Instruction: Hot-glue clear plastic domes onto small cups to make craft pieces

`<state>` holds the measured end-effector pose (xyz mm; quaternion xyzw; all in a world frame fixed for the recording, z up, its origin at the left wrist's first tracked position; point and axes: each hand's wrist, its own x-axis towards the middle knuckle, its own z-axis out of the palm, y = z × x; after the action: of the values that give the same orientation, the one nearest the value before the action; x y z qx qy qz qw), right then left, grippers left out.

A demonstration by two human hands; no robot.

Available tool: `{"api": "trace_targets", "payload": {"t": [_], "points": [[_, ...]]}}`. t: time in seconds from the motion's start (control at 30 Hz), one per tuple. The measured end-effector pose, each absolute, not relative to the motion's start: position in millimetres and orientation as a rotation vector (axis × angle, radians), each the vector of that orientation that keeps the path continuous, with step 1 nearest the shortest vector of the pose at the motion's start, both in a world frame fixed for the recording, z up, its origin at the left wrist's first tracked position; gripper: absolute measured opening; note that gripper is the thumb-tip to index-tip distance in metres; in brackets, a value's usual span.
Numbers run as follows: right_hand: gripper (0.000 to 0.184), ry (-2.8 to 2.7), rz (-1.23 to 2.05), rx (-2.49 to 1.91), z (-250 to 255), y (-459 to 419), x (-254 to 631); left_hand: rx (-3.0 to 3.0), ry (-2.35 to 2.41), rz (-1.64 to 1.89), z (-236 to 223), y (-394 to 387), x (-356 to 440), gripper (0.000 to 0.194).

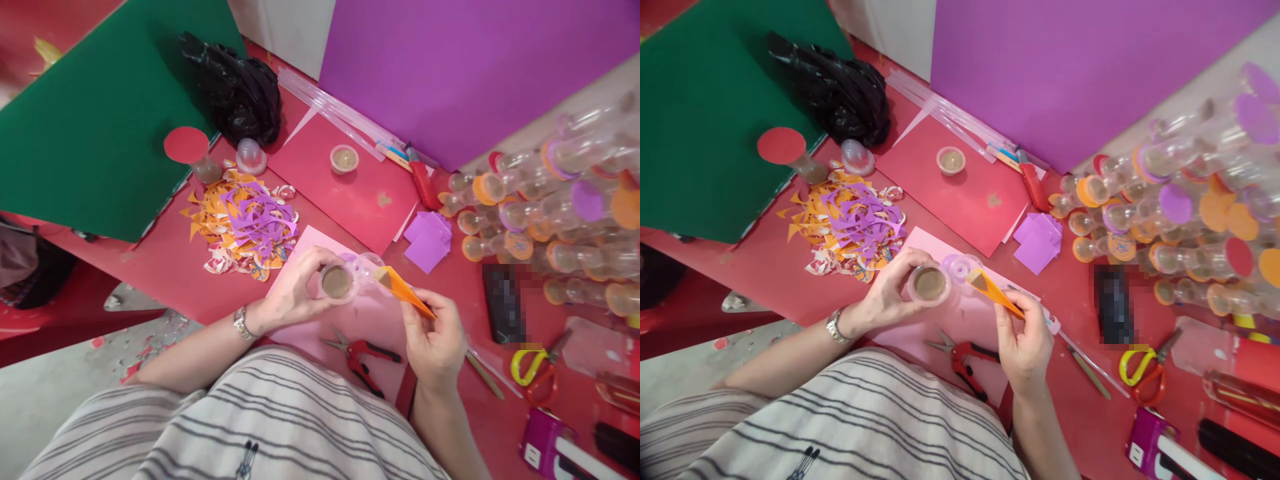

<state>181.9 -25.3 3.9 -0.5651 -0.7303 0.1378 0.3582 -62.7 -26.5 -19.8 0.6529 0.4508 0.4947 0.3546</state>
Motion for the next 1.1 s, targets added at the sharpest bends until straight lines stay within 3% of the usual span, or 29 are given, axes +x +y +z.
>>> {"api": "trace_targets", "payload": {"t": [0.37,1.1], "points": [[0.009,-2.152,0.154,-1.379,22,-19,179,1.729,1.201,1.302,-21,-25,-67,0.038],[0.019,-2.499,-0.080,-1.190,55,-6,170,1.682,1.268,1.347,-22,-24,-69,0.038]]}}
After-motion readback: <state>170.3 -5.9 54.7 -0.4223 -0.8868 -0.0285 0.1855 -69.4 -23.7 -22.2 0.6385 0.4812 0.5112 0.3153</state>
